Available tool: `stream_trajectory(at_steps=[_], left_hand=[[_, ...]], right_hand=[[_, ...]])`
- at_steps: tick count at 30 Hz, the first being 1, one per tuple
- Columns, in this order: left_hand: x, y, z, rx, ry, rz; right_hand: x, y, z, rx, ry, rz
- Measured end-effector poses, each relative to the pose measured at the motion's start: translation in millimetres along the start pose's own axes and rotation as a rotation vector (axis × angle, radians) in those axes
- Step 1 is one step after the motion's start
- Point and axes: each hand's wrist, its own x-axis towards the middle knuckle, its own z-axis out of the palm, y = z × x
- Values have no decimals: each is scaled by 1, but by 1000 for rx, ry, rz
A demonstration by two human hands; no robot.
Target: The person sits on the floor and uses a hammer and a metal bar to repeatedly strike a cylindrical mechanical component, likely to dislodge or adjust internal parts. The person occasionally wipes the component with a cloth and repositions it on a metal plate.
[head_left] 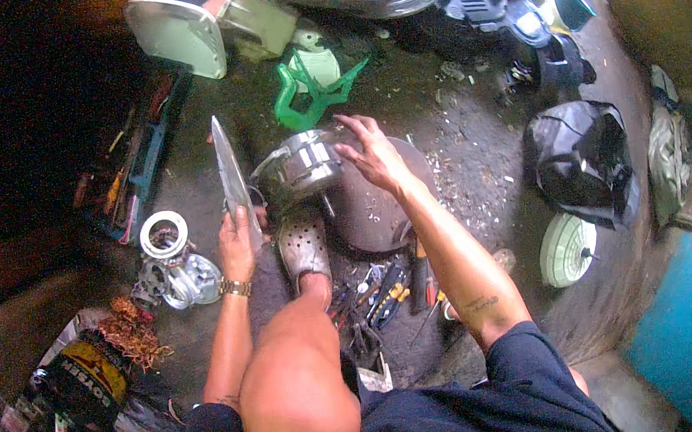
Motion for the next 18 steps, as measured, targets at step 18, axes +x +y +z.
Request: stream_trajectory(at_steps=[18], left_hand=[[46, 7, 62, -316, 10, 86]], right_hand=[[-50, -2, 28, 615, 118, 94]])
